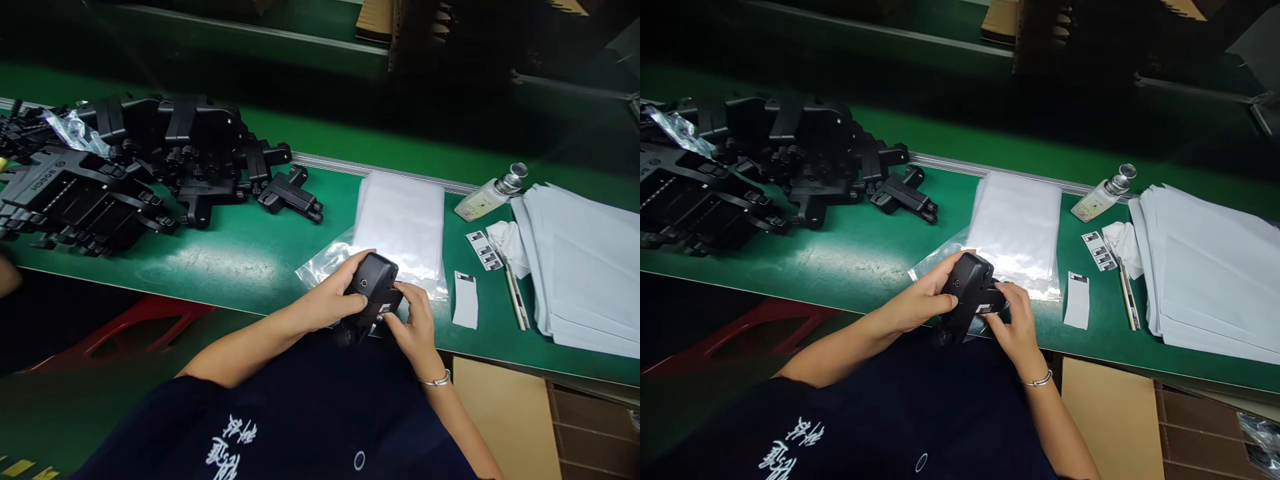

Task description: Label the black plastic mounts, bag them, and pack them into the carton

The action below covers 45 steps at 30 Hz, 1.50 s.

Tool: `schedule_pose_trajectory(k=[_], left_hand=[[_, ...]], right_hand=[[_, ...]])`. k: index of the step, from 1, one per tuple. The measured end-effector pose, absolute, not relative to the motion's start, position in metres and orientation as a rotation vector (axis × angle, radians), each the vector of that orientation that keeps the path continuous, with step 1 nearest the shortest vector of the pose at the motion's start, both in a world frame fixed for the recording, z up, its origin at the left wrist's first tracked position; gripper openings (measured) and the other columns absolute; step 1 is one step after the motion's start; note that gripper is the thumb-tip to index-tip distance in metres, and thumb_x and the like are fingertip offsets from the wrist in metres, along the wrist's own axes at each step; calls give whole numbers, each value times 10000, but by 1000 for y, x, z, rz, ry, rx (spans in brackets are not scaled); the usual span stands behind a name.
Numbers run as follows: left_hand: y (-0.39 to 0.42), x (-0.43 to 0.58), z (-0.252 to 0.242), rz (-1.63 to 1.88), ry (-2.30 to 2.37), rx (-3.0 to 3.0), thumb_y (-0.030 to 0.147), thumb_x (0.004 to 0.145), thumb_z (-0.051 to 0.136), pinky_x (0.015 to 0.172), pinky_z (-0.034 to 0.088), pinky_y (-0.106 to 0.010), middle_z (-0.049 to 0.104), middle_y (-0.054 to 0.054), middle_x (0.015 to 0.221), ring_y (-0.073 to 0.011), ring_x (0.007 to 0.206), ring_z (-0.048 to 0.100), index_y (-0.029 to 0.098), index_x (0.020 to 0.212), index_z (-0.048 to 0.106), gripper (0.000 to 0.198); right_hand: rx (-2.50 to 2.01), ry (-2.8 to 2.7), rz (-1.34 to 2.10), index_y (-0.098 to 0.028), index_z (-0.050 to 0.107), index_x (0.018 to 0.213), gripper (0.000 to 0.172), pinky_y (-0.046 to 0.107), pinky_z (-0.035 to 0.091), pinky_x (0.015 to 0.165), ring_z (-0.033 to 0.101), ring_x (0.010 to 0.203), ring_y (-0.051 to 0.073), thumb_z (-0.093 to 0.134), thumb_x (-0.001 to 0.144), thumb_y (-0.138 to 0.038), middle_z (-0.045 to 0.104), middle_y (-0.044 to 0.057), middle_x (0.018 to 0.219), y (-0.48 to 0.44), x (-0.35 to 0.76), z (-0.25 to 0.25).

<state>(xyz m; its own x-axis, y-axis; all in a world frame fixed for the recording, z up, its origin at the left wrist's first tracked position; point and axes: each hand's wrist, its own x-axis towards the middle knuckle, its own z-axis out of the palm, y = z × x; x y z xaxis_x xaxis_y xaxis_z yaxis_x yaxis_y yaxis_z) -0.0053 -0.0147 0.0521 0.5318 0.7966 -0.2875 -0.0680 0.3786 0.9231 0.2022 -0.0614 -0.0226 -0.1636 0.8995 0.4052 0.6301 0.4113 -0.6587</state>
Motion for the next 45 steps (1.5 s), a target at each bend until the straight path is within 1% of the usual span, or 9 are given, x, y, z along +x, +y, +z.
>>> schedule_pose_trajectory(k=[7,17,19,24,28,34,37,41,45], left_hand=[[-18,-6,56,625,860,1179,144,722,549,1114,357,-413,401,-92,1479,-288,1342,413,222,1498,240,839],[-18,-5,55,597,894,1158,133,707,546,1067,389,-390,400,-94,1484,-273,1300,448,214,1506,227,863],[-16,-4,51,640,887,1066,139,702,538,1054,392,-382,416,-84,1477,-271,1300,444,221,1494,259,844],[-8,-4,36,790,769,785,151,666,562,1005,403,-339,563,-64,1340,-264,1242,487,200,1362,473,703],[-4,-7,28,806,692,689,151,677,577,951,422,-328,595,-64,1318,-256,1176,531,211,1353,512,682],[-6,-13,23,834,610,676,206,694,647,1062,380,-365,535,-82,1423,-293,1326,450,205,1465,407,808],[-7,-15,23,863,603,746,230,704,672,1126,330,-389,450,-83,1504,-307,1393,383,213,1501,348,861],[-8,-18,25,899,644,951,252,750,638,1176,269,-405,282,-59,1601,-308,1452,284,234,1526,289,851],[-7,-22,30,889,724,1197,261,787,586,1196,228,-428,231,-48,1620,-306,1471,239,240,1545,225,839]], right_hand=[[-1271,-1867,463,-279,474,1287,431,479,545,875,588,1076,269,621,884,-240,595,93,1148,-59,200,-32],[-1317,-1872,491,-277,487,1292,419,498,538,882,594,1073,277,607,891,-286,609,92,1147,-60,200,-32],[-1337,-1872,500,-281,496,1298,428,492,536,887,595,1068,277,617,887,-294,610,90,1140,-60,201,-29],[-1406,-1844,562,-272,539,1259,412,463,538,881,600,1047,266,654,869,-334,605,85,1119,-60,200,-20],[-1450,-1787,646,-258,566,1214,379,432,541,868,607,1022,252,667,859,-346,608,80,1104,-59,198,-17],[-1433,-1712,747,-259,576,1183,376,433,525,895,596,1035,249,691,832,-333,596,75,1108,-53,193,-22],[-1383,-1683,771,-261,569,1177,377,457,511,925,580,1061,255,688,825,-321,584,77,1109,-46,190,-29],[-1322,-1650,818,-261,555,1181,390,471,502,957,564,1093,251,679,817,-324,565,80,1130,-34,184,-39],[-1277,-1635,863,-262,530,1192,407,464,506,968,556,1119,239,670,817,-338,554,75,1152,-21,177,-44]])
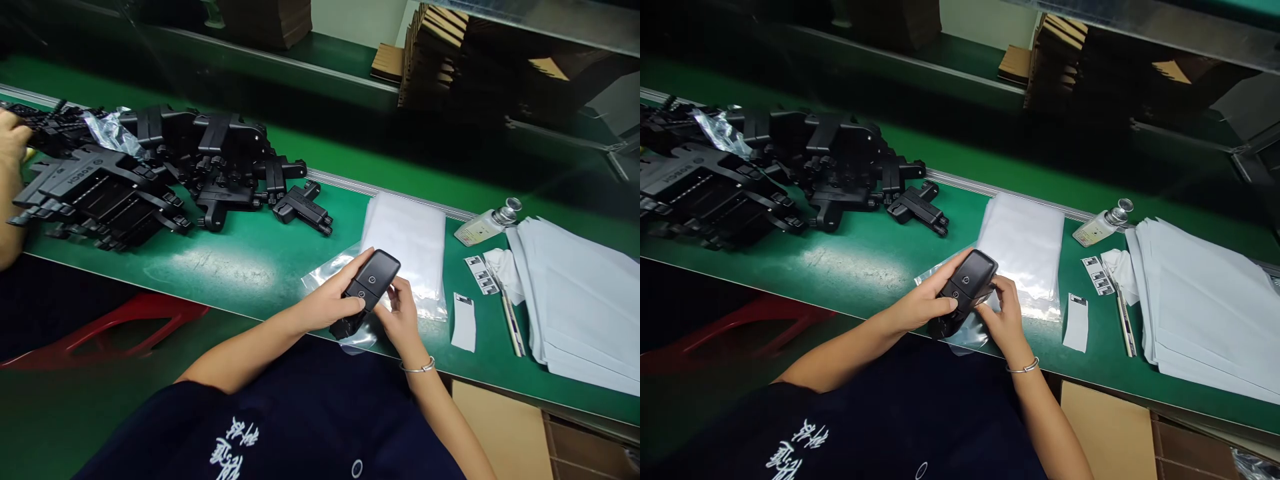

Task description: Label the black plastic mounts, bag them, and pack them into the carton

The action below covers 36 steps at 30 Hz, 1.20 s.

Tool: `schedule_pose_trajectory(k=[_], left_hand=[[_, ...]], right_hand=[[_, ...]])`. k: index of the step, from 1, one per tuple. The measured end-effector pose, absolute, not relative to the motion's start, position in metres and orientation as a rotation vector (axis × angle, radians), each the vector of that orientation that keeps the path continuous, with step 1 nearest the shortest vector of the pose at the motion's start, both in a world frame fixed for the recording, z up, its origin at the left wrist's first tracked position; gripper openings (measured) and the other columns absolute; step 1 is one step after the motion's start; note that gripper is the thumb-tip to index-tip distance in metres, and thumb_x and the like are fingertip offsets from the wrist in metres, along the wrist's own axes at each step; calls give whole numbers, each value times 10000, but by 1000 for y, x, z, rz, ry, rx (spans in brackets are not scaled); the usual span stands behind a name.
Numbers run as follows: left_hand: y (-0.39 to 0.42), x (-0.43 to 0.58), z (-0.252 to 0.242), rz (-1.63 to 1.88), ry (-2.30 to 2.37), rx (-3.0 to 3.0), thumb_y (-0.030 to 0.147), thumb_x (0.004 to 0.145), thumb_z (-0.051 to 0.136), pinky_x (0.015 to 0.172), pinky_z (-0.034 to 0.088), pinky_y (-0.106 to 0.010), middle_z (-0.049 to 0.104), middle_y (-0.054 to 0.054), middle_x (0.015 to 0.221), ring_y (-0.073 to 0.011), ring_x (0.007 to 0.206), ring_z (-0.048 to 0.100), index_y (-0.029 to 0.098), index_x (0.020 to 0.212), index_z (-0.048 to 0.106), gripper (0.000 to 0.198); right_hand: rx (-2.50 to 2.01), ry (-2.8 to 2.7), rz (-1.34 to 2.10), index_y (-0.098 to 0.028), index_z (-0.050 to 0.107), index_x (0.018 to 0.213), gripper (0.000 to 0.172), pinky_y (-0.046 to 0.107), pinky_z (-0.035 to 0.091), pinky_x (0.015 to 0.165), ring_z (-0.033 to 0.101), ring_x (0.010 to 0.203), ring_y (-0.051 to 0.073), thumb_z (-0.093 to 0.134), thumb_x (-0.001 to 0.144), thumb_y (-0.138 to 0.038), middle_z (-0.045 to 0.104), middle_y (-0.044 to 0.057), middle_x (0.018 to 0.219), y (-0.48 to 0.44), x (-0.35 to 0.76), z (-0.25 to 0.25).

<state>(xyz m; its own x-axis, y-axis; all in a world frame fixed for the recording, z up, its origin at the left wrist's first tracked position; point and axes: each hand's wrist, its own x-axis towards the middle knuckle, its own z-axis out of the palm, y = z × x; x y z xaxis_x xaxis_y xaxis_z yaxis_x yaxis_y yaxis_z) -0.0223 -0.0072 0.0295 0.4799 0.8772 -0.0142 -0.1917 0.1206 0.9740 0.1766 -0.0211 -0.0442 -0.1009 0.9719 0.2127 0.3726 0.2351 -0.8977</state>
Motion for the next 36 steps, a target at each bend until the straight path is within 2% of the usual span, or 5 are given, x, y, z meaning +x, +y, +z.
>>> schedule_pose_trajectory(k=[11,27,32,36], left_hand=[[-6,-25,48,837,935,1377,179,783,509,1223,171,-423,224,-35,1622,-278,1479,226,234,1548,195,829],[-2,-24,51,840,1016,1258,169,775,481,1203,222,-388,287,-46,1598,-263,1458,271,200,1538,230,804],[0,-31,47,871,978,1282,222,811,505,1190,247,-398,313,-53,1586,-275,1446,294,213,1531,246,765],[3,-38,37,855,1012,1399,349,797,648,1147,316,-438,396,-94,1532,-314,1388,381,221,1503,297,799]], right_hand=[[-1194,-1634,999,-255,521,1210,428,444,501,969,564,1103,229,680,820,-332,554,69,1171,-3,162,-47],[-1187,-1557,1114,-265,542,1169,383,436,485,1017,581,1103,208,684,815,-300,560,46,1125,-6,154,-42],[-1244,-1691,946,-249,546,1168,378,462,508,973,597,1073,235,681,824,-330,581,66,1118,-5,162,-35],[-1319,-1873,643,-248,559,1190,394,492,528,924,605,1056,272,682,833,-361,610,90,1114,-3,172,-21]])
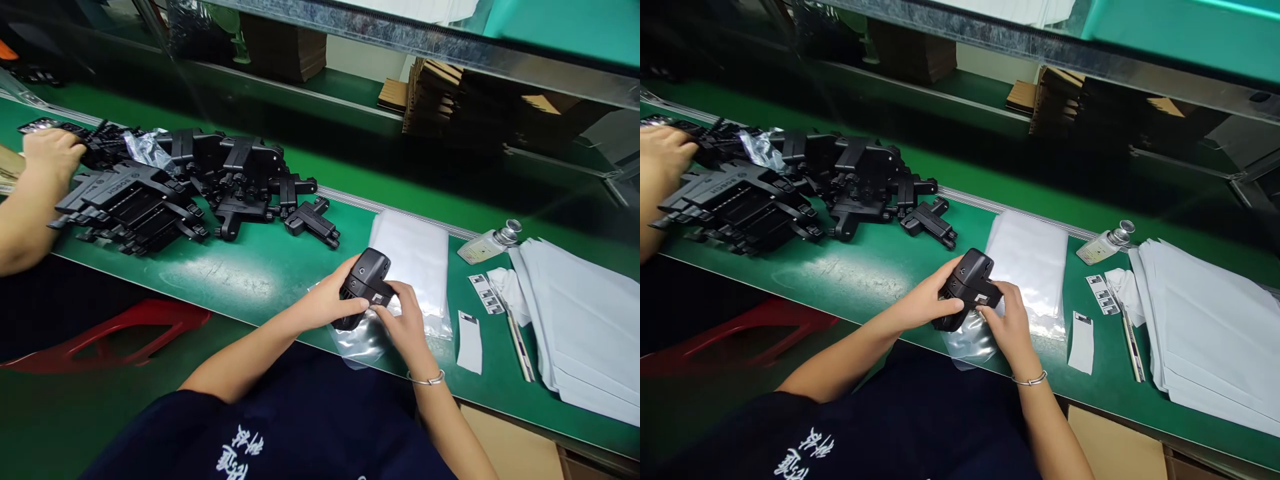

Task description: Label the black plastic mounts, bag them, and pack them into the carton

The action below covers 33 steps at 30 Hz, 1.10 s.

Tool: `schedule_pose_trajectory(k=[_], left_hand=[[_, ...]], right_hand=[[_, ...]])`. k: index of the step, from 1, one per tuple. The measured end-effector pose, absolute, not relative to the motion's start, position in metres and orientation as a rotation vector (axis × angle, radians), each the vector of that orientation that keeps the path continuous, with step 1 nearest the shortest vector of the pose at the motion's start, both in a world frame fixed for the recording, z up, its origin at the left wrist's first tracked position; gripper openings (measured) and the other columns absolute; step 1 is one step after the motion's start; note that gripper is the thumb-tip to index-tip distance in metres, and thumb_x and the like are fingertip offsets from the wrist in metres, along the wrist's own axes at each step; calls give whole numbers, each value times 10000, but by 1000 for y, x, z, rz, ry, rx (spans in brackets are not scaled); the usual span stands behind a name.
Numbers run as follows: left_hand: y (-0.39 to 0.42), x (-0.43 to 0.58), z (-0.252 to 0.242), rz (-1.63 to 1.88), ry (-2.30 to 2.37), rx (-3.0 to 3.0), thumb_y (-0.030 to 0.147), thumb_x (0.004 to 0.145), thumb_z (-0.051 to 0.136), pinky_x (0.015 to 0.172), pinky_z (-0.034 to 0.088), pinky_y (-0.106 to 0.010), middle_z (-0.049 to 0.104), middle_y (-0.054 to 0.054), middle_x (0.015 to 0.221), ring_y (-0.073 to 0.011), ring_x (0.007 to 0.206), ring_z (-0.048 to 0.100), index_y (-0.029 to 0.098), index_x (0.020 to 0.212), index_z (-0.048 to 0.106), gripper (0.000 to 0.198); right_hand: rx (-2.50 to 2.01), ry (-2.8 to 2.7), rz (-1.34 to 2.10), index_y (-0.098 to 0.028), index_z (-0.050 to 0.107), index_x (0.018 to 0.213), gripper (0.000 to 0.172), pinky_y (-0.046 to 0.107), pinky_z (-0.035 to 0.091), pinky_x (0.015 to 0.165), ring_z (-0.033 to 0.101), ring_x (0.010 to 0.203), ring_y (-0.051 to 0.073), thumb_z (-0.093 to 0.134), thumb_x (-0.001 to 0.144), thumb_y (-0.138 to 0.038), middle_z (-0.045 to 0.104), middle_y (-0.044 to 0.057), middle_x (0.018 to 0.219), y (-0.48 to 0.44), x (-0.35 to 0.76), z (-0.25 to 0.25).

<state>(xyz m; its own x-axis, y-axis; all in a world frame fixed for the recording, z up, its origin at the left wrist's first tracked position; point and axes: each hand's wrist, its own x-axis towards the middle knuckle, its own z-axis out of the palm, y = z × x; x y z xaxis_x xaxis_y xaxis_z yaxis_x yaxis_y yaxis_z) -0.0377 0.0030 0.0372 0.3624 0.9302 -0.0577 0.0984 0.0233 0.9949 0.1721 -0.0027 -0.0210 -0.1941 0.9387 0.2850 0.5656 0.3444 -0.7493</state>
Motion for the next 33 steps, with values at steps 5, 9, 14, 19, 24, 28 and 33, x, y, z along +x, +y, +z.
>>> schedule_pose_trajectory(k=[5,9,14,19,24,28,33], left_hand=[[5,-31,19,900,1151,1378,287,798,638,1084,393,-421,540,-103,1398,-277,1270,519,208,1428,407,676],[0,-30,12,977,1196,1235,353,761,675,1089,387,-422,574,-128,1364,-295,1250,538,166,1367,475,665],[9,-40,1,925,1274,796,487,645,744,661,535,-257,654,-92,1242,-258,1008,652,195,1248,576,690],[6,-35,-15,904,1310,650,445,545,801,510,462,-197,706,-33,999,-160,734,623,203,1095,623,626],[0,-37,-36,846,1390,859,492,737,634,747,542,-296,637,-89,1240,-243,1031,633,195,1293,516,641],[-1,-43,-46,763,1543,1332,445,852,471,1127,346,-464,491,-132,1443,-306,1351,429,166,1393,441,610],[-9,-39,-43,609,1559,1631,407,909,398,1142,317,-517,467,-187,1428,-318,1356,420,119,1459,341,623]], right_hand=[[-1293,-2015,572,-276,497,1337,496,533,494,993,565,1180,293,637,874,-384,589,115,1239,-3,187,-14],[-1507,-1836,525,-258,438,1410,525,500,480,1014,537,1251,273,550,917,-398,489,134,1411,1,245,-15],[-2184,-1321,128,-113,611,1191,389,481,484,946,623,1066,286,471,906,-338,651,194,1166,-6,364,-17],[-2423,-1092,109,-134,681,889,159,476,471,866,644,949,320,594,786,-218,678,183,901,-23,410,-28],[-2400,-1040,282,-158,635,779,89,425,493,775,658,825,303,608,743,-235,664,130,754,-35,412,-30],[-2189,-1050,493,-181,596,1058,305,352,527,696,660,747,210,489,861,-388,684,81,901,-44,393,-27],[-1532,-899,1033,-260,588,1202,415,293,534,620,596,650,136,656,810,-378,667,20,878,-46,338,-19]])
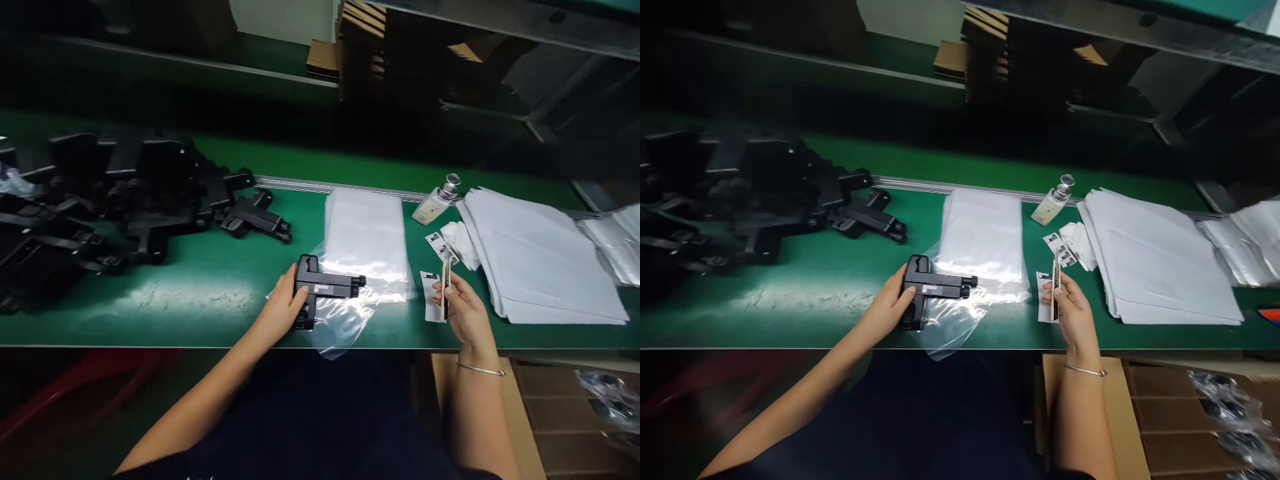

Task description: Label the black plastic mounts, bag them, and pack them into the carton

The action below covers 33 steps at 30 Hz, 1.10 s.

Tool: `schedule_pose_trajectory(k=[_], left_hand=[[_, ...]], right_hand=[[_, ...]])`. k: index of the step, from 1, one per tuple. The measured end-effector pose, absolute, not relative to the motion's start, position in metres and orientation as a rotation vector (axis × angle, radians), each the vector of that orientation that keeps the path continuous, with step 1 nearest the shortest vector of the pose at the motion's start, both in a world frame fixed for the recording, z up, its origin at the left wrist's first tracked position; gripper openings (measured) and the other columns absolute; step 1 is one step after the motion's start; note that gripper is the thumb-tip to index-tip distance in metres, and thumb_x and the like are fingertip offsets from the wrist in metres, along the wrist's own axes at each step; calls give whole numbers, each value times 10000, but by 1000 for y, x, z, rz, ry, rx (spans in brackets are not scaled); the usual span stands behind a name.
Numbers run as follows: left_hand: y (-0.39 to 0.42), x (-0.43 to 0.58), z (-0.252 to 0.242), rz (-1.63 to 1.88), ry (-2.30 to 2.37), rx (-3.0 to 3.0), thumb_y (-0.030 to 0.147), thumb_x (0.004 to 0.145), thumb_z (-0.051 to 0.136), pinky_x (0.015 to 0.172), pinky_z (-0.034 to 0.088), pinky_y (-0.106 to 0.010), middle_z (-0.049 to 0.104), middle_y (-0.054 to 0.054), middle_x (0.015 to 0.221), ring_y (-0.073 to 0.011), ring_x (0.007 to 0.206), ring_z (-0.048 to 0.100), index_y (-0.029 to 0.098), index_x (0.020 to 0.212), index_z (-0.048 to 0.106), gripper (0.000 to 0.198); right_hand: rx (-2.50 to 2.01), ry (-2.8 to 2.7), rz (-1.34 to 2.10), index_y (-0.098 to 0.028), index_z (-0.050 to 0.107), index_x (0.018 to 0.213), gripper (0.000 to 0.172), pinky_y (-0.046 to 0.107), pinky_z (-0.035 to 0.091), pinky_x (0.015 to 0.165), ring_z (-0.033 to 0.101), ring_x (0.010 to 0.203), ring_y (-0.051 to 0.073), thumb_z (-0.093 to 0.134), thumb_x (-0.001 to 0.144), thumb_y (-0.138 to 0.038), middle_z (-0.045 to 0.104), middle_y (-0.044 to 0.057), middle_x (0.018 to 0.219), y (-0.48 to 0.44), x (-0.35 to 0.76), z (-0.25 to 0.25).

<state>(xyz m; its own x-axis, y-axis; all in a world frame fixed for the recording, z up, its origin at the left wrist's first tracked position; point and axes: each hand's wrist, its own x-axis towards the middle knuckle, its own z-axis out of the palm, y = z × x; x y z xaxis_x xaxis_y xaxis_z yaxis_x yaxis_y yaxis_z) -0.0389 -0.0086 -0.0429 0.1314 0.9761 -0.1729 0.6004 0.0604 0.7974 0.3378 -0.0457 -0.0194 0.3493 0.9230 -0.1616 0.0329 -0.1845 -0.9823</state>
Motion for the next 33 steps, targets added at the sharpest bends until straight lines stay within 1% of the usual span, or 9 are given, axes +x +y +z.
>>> schedule_pose_trajectory(k=[4,6,9,14,18,21,25,28,33], left_hand=[[-17,-38,-31,508,1574,1647,397,909,455,982,493,-465,506,-194,1331,-270,1108,604,113,1493,266,676],[-21,-42,-26,547,1552,1689,370,914,467,903,541,-415,492,-179,1345,-230,1024,636,141,1481,292,636],[-18,-49,-21,676,1465,1906,311,927,462,1000,495,-414,501,-156,1371,-237,1186,574,161,1402,426,499],[-2,-43,-23,507,1122,2278,279,920,508,1183,233,-569,521,-98,1436,-285,1404,384,207,1332,530,419],[-4,-26,-30,458,1165,2238,245,930,485,1180,265,-545,483,-107,1477,-287,1448,312,171,1395,470,471],[-16,-16,-32,523,1259,2162,244,932,481,1175,290,-527,467,-120,1488,-281,1455,302,167,1419,430,496],[-26,-12,-30,539,1312,2125,254,944,467,1183,248,-561,473,-116,1484,-277,1447,323,198,1409,428,470],[-25,-14,-30,576,1274,2147,259,949,468,1187,209,-583,526,-112,1438,-275,1415,383,203,1337,495,393],[-19,-15,-34,682,1253,2128,251,932,517,1185,208,-579,642,-96,1285,-266,1333,489,197,1143,600,233]], right_hand=[[-1355,-778,1231,-324,544,1283,503,205,462,450,509,515,90,705,806,-315,633,-25,748,-43,288,-10],[-1324,-745,1263,-315,589,1203,411,168,399,376,442,440,64,709,810,-315,610,-42,686,-41,269,-6],[-1273,-747,1299,-284,643,1045,267,166,443,384,417,398,45,733,798,-333,601,-55,638,-40,249,0],[-1155,-774,1498,-289,660,1085,334,314,615,577,680,700,169,679,819,-490,717,31,849,-45,236,11],[-1110,-826,1552,-311,649,1149,380,431,619,704,699,937,253,686,802,-461,737,60,1029,-47,230,14],[-1146,-966,1397,-279,666,1067,350,438,584,758,686,885,247,723,781,-473,722,44,866,-47,224,12],[-1286,-1190,995,-230,613,760,255,301,476,612,546,629,150,651,856,-463,542,-22,642,-51,217,9],[-1463,-1365,762,-230,608,826,140,262,391,536,477,574,125,613,897,-350,510,-39,649,-57,212,12],[-1516,-1728,510,-239,582,855,68,265,447,589,586,647,141,606,895,-290,614,-28,736,-58,205,20]])
